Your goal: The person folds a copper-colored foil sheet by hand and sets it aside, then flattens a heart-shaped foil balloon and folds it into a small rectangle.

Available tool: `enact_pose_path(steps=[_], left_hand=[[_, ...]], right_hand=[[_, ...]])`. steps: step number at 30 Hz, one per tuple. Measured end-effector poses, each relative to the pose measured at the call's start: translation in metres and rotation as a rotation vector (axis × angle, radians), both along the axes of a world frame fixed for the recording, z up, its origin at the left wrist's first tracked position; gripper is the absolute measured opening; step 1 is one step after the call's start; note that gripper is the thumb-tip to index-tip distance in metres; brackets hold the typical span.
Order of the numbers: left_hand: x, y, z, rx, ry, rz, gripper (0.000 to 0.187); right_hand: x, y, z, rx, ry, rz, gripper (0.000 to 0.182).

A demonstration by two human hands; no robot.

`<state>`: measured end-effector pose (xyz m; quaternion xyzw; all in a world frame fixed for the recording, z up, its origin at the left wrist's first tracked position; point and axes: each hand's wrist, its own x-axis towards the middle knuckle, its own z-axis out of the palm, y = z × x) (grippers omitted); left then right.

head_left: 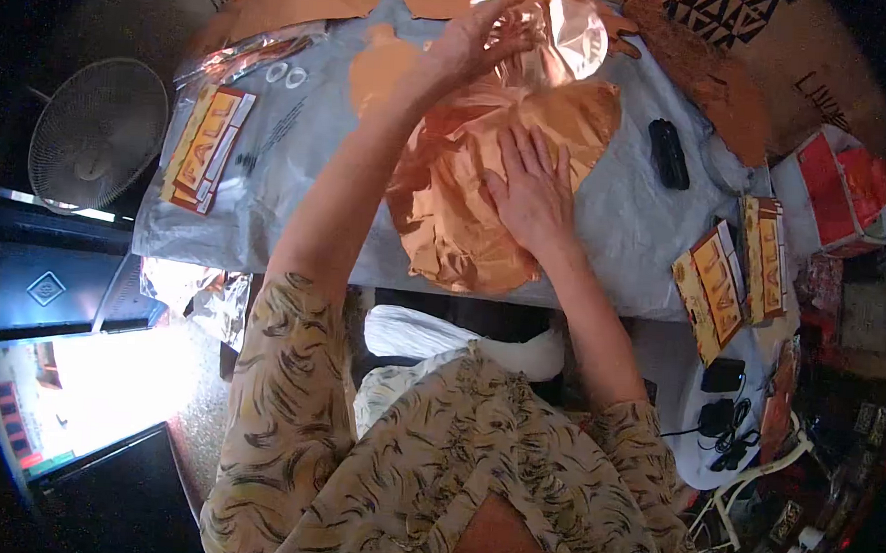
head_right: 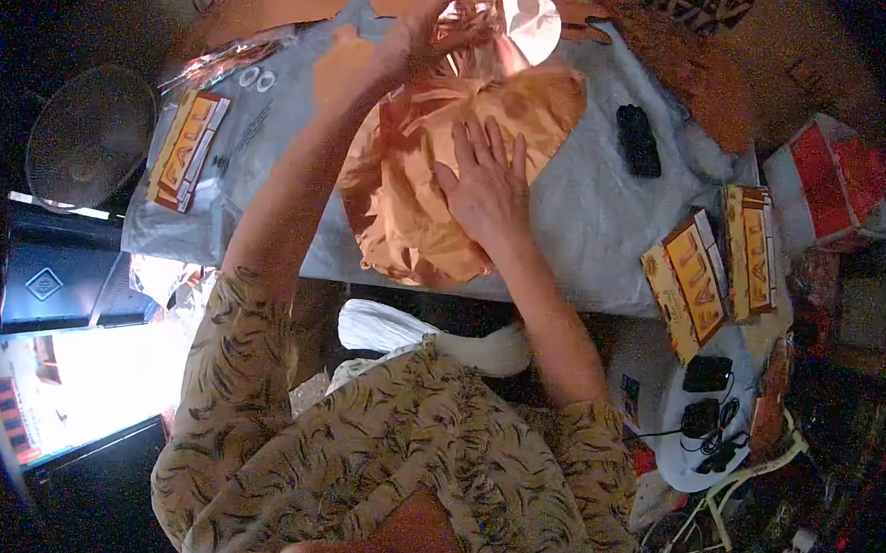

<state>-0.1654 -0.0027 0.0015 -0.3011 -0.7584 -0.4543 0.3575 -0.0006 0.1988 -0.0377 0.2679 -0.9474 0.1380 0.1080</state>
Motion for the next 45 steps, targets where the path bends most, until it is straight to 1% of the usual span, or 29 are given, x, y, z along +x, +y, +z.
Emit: enact_pose_path(steps=[2, 3, 4, 5, 6, 7, 9, 10, 14, 16, 19, 21, 24, 27, 30, 32, 33, 35, 36, 38, 39, 41, 45], left_hand=[[0.058, -0.018, 0.036, -0.476, -0.264, 0.239, 0.055], [0.076, -0.030, 0.046, -0.712, -0.395, 0.358, 0.059], [0.082, -0.048, 0.027, -0.718, -0.392, 0.357, 0.059], [0.089, -0.069, -0.010, -0.690, -0.342, 0.361, 0.058], [0.095, -0.081, -0.032, -0.659, -0.294, 0.366, 0.057], [0.111, -0.080, -0.032, -0.658, -0.300, 0.368, 0.057], [0.160, -0.068, -0.032, -0.859, -0.353, 0.517, 0.057], [0.171, -0.063, -0.036, -0.756, -0.354, 0.523, 0.059], [0.197, -0.056, -0.043, -0.804, -0.336, 0.567, 0.060], [0.203, -0.051, -0.049, -0.607, -0.330, 0.644, 0.061], [0.202, -0.053, -0.054, -0.560, -0.327, 0.636, 0.062], [0.197, -0.056, -0.057, -0.555, -0.316, 0.634, 0.062], [0.198, -0.056, -0.061, -0.546, -0.299, 0.622, 0.061], [0.197, -0.056, -0.064, -0.556, -0.256, 0.650, 0.059], [0.200, -0.055, -0.054, -0.553, -0.247, 0.667, 0.059], [0.207, -0.051, -0.038, -0.556, -0.282, 0.631, 0.055], [0.207, -0.052, -0.040, -0.556, -0.284, 0.632, 0.055], [0.204, -0.052, -0.044, -0.492, -0.393, 0.576, 0.060], [0.203, -0.053, -0.047, -0.491, -0.395, 0.577, 0.060], [0.204, -0.053, -0.047, -0.398, -0.364, 0.537, 0.060], [0.204, -0.053, -0.047, -0.397, -0.366, 0.540, 0.060], [0.207, -0.050, -0.038, -0.539, -0.323, 0.629, 0.058], [0.198, -0.054, -0.060, -0.523, -0.228, 0.688, 0.058]], right_hand=[[0.000, 0.002, 0.001, -0.002, 0.010, -0.010, 0.067], [0.000, 0.003, 0.002, 0.005, 0.019, -0.026, 0.067], [-0.002, 0.004, -0.001, -0.006, 0.027, -0.035, 0.066], [-0.002, 0.006, -0.001, -0.010, 0.027, -0.038, 0.066], [-0.002, 0.008, -0.002, -0.004, 0.036, -0.054, 0.066], [-0.002, 0.009, -0.003, 0.006, 0.043, -0.068, 0.065], [0.000, 0.012, -0.001, 0.029, 0.020, -0.064, 0.064], [0.000, 0.014, -0.001, 0.020, 0.034, -0.073, 0.064], [0.007, 0.022, 0.000, 0.038, 0.050, -0.079, 0.065], [0.009, 0.023, -0.001, 0.041, 0.066, -0.094, 0.066], [0.007, 0.022, -0.006, 0.051, 0.095, -0.085, 0.063], [0.001, 0.020, -0.008, 0.081, 0.100, -0.087, 0.062], [-0.006, 0.022, -0.012, 0.084, 0.186, -0.062, 0.062], [-0.003, 0.019, -0.010, 0.100, 0.154, -0.077, 0.063], [-0.002, 0.017, -0.015, 0.043, 0.180, -0.062, 0.064], [0.002, 0.013, -0.009, 0.067, 0.157, -0.046, 0.064], [0.004, 0.013, -0.008, 0.090, 0.137, -0.037, 0.064], [0.004, 0.012, -0.010, 0.092, 0.139, -0.034, 0.063], [0.004, 0.012, -0.012, 0.094, 0.141, -0.031, 0.062], [0.007, 0.011, -0.009, 0.096, 0.126, -0.029, 0.062], [0.008, 0.011, -0.008, 0.098, 0.114, -0.029, 0.061], [0.009, 0.009, -0.007, 0.074, 0.103, -0.019, 0.061], [0.009, 0.011, -0.009, 0.051, 0.117, 0.000, 0.062]])
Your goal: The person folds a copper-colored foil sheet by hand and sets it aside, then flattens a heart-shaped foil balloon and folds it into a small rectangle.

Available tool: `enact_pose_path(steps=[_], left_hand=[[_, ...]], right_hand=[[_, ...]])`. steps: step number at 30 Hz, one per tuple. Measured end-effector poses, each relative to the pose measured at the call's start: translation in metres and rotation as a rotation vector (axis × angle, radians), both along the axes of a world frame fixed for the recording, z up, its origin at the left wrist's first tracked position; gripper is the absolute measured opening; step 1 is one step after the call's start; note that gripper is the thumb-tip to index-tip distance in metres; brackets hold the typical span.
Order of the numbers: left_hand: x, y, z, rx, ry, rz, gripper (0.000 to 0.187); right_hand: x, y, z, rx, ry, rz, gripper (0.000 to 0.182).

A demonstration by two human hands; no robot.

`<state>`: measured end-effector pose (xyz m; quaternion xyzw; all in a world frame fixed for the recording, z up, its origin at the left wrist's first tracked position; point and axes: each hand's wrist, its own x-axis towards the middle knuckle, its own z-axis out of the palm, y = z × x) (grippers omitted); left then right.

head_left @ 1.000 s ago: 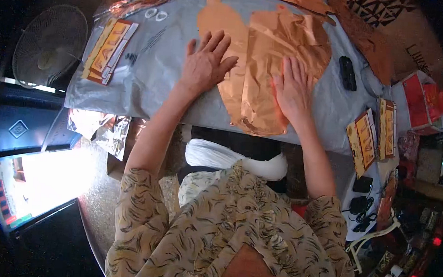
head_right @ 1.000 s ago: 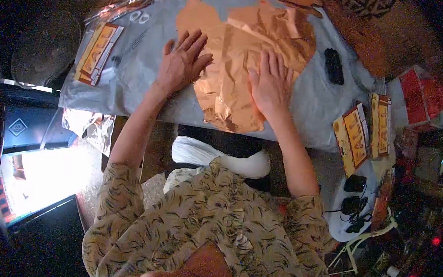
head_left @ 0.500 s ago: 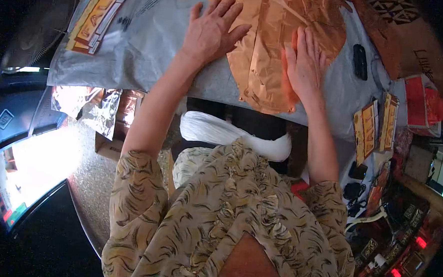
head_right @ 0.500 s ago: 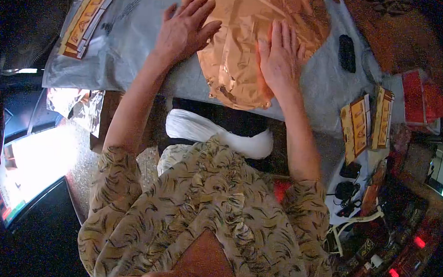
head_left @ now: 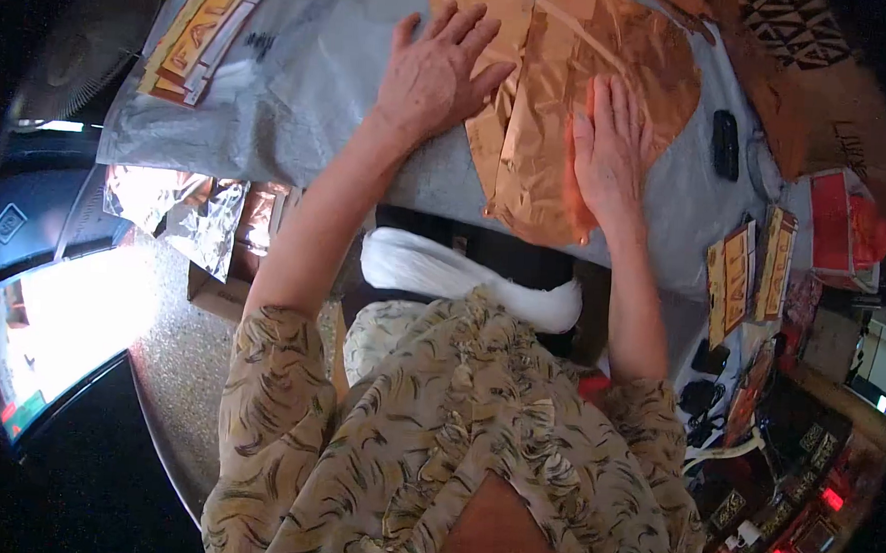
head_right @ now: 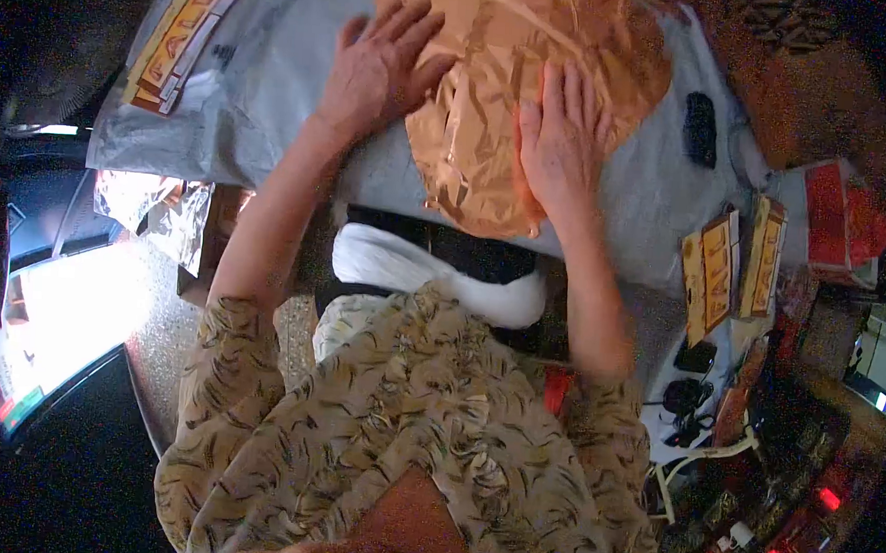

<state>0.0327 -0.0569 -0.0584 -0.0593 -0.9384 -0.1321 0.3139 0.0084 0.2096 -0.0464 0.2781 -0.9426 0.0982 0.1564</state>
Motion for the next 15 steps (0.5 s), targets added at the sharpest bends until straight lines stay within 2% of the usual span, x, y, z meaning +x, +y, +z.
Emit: enact_pose_path(steps=[4, 8, 10, 15], left_hand=[[0.004, 0.001, 0.009, 0.009, -0.053, 0.029, 0.055], [0.001, 0.001, 0.013, 0.035, 0.025, -0.137, 0.048], [0.001, 0.011, 0.011, -0.038, -0.080, -0.275, 0.047], [0.003, 0.014, 0.015, -0.060, -0.140, -0.291, 0.047]], right_hand=[[0.002, -0.001, 0.003, 0.022, -0.011, -0.013, 0.061], [0.004, -0.003, 0.005, 0.013, -0.070, -0.056, 0.060], [0.006, -0.005, 0.007, 0.000, -0.086, -0.060, 0.060], [0.006, -0.005, 0.009, 0.024, -0.057, -0.037, 0.058]])
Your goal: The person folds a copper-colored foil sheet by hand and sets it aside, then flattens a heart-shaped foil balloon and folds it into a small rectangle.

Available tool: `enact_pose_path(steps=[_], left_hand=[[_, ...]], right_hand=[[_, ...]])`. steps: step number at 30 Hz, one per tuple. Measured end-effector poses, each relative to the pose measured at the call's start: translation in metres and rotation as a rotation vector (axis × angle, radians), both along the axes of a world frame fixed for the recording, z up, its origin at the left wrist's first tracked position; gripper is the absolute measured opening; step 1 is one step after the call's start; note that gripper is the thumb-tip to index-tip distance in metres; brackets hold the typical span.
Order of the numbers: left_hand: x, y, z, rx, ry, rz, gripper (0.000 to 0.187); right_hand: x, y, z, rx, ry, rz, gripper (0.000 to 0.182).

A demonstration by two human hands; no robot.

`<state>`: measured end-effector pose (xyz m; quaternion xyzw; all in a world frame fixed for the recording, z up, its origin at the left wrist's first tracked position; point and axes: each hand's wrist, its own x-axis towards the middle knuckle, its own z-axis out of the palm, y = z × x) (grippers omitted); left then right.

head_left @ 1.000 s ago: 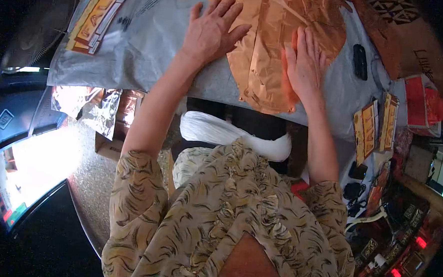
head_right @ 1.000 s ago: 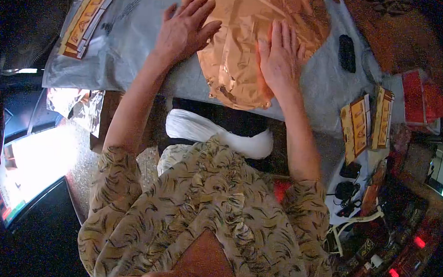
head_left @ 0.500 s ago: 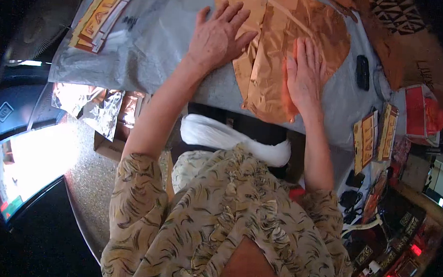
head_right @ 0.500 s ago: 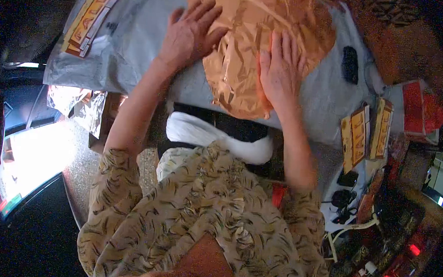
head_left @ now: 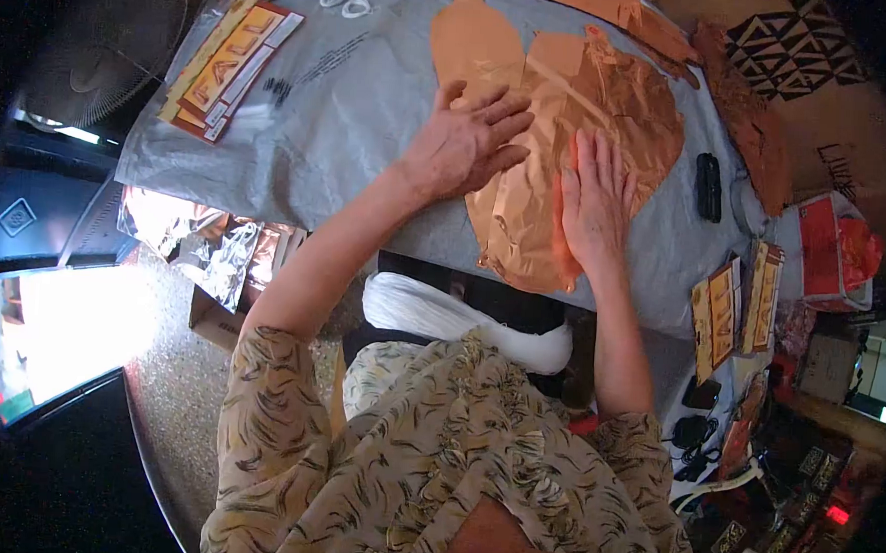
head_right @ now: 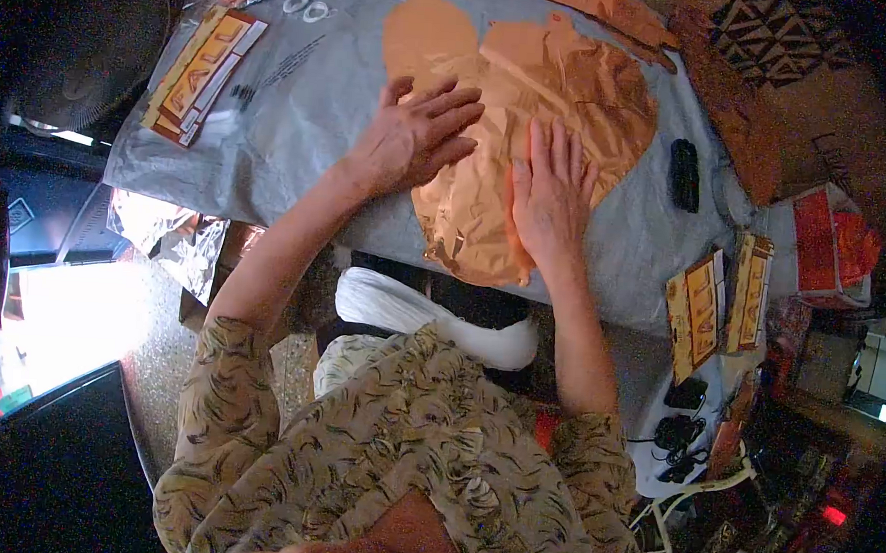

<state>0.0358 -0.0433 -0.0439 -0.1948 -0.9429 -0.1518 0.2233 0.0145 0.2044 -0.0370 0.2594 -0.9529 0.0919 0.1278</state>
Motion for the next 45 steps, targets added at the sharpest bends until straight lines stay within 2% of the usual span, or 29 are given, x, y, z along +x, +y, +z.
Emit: enact_pose_path(steps=[3, 6, 8, 10, 11, 13, 14, 16, 17, 19, 20, 22, 26, 28, 32, 34, 35, 37, 41, 43, 44, 45], left_hand=[[-0.001, -0.001, -0.001, 0.028, -0.015, -0.012, 0.047], [-0.011, -0.004, 0.005, 0.028, 0.096, -0.011, 0.042], [-0.045, -0.013, 0.011, 0.513, -0.217, 0.033, 0.035], [-0.101, -0.024, 0.013, 0.436, -0.188, 0.168, 0.031], [-0.104, -0.021, 0.030, 0.440, -0.181, 0.174, 0.031], [-0.117, -0.018, 0.063, 0.052, -0.198, 0.314, 0.039], [-0.121, -0.015, 0.069, 0.056, -0.192, 0.321, 0.039], [-0.129, -0.009, 0.080, -0.141, -0.117, 0.264, 0.038], [-0.150, -0.003, 0.073, -0.141, -0.112, 0.267, 0.038], [-0.206, 0.007, 0.044, -0.130, -0.302, 0.244, 0.032], [-0.212, 0.010, 0.046, -0.131, -0.302, 0.238, 0.032], [-0.223, 0.014, 0.047, -0.173, -0.494, 0.232, 0.027], [-0.234, 0.006, 0.053, -0.095, -0.463, 0.199, 0.029], [-0.233, -0.003, 0.053, 0.085, -0.381, 0.083, 0.031], [-0.235, -0.006, 0.052, 0.170, -0.360, 0.130, 0.033], [-0.231, -0.006, 0.049, 0.342, -0.359, 0.060, 0.031], [-0.233, -0.006, 0.050, 0.344, -0.358, 0.062, 0.031], [-0.239, -0.004, 0.055, -0.192, -0.362, 0.099, 0.039], [-0.232, -0.016, 0.050, -0.301, -0.339, 0.068, 0.036], [-0.229, -0.018, 0.046, -0.189, -0.327, 0.025, 0.024], [-0.231, -0.015, 0.047, -0.189, -0.328, 0.025, 0.024], [-0.236, -0.008, 0.050, -0.255, -0.471, 0.075, 0.025]], right_hand=[[-0.002, 0.001, -0.003, -0.037, 0.002, 0.017, 0.057], [-0.002, 0.003, -0.008, 0.000, 0.016, -0.007, 0.057], [-0.001, 0.003, -0.007, 0.010, -0.013, -0.016, 0.058], [-0.001, 0.003, -0.006, 0.024, -0.035, -0.019, 0.059], [0.000, 0.002, -0.006, 0.023, -0.044, -0.030, 0.059], [0.000, 0.001, -0.005, 0.025, -0.046, -0.031, 0.059], [0.001, 0.001, -0.005, 0.028, -0.043, -0.033, 0.059], [0.001, 0.000, -0.002, 0.031, -0.033, -0.029, 0.059], [0.002, -0.001, 0.000, 0.036, -0.048, -0.035, 0.059], [0.001, -0.002, 0.002, 0.039, -0.065, -0.051, 0.059], [0.001, -0.003, 0.003, 0.034, -0.071, -0.050, 0.059], [0.001, 0.000, 0.000, 0.030, -0.083, -0.052, 0.059], [0.001, 0.000, -0.002, 0.019, -0.078, -0.039, 0.059], [0.001, -0.001, -0.001, 0.022, -0.081, -0.036, 0.059], [0.000, 0.001, -0.002, 0.007, -0.082, -0.033, 0.059], [0.001, 0.000, -0.001, 0.005, -0.070, -0.027, 0.059], [0.001, -0.001, 0.000, 0.002, -0.081, -0.031, 0.059], [0.001, -0.001, 0.002, -0.001, -0.089, -0.037, 0.060], [0.000, 0.000, 0.001, 0.020, -0.085, -0.033, 0.059], [0.000, 0.000, 0.000, 0.021, -0.084, -0.032, 0.059], [0.000, 0.000, 0.000, 0.012, -0.086, -0.028, 0.059], [0.001, 0.000, 0.001, 0.002, -0.088, -0.026, 0.059]])
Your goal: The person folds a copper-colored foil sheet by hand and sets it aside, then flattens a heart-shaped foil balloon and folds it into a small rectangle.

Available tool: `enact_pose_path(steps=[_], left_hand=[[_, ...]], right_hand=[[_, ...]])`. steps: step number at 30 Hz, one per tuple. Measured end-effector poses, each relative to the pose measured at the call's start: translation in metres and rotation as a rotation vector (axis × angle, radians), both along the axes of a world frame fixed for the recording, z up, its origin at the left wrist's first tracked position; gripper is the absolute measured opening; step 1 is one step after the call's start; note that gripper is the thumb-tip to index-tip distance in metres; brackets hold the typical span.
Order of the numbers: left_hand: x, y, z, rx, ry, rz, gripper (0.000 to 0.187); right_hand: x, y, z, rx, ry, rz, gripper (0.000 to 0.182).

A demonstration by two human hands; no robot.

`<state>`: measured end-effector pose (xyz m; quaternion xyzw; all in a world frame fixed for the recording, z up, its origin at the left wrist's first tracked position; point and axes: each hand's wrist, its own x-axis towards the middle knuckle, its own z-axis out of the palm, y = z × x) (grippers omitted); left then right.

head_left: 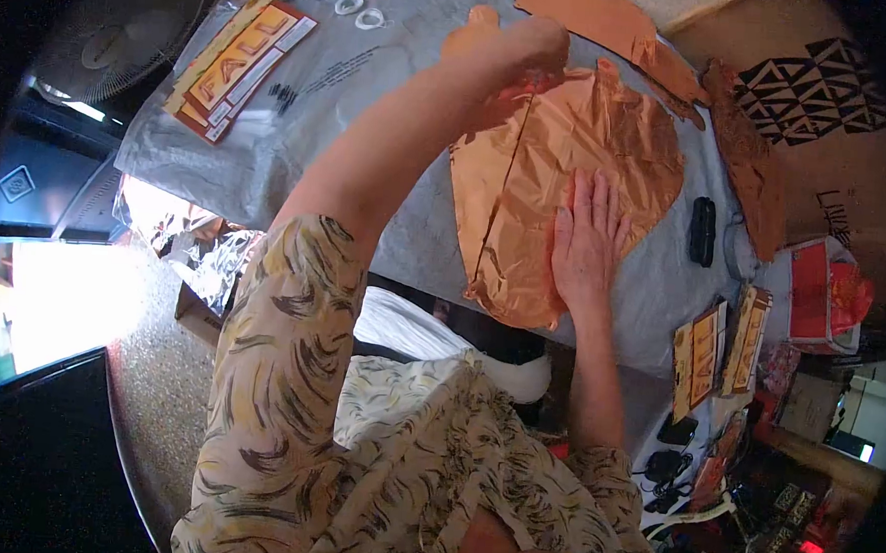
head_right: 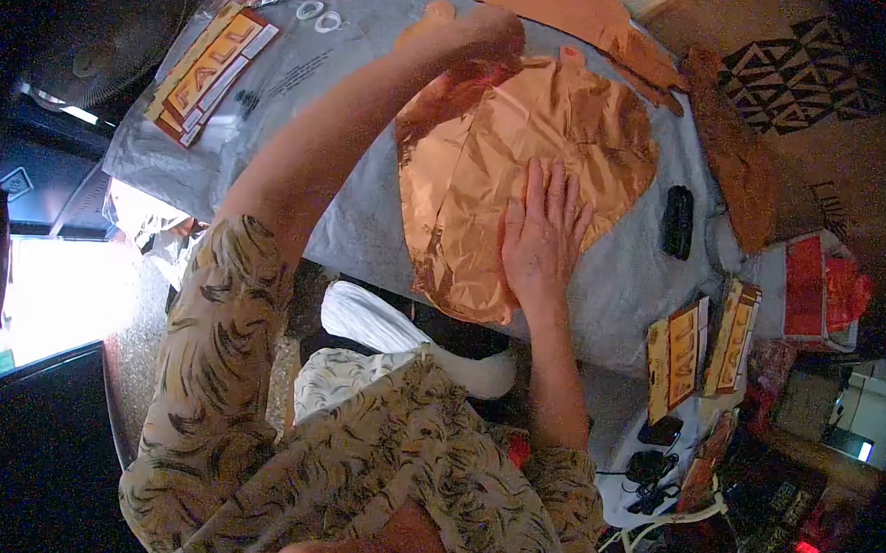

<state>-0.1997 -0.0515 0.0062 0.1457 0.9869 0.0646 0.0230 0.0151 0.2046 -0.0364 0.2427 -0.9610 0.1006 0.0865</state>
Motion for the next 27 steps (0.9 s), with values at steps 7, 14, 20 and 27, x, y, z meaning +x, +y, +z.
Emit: enact_pose_path(steps=[7, 14, 20, 27], left_hand=[[-0.024, -0.012, -0.028, 0.067, 0.364, -0.243, 0.029], [0.012, -0.009, 0.016, 0.652, -0.214, 0.199, 0.043], [-0.002, -0.019, -0.011, 0.668, 0.054, 0.135, 0.047], [0.004, -0.019, -0.012, 0.680, -0.001, 0.237, 0.056]], right_hand=[[0.000, 0.000, 0.000, -0.027, 0.006, -0.003, 0.059], [0.001, -0.001, 0.002, -0.017, 0.008, -0.006, 0.058], [0.000, -0.001, 0.004, -0.052, 0.004, 0.005, 0.057], [0.000, 0.000, 0.003, -0.017, 0.017, 0.010, 0.057]])
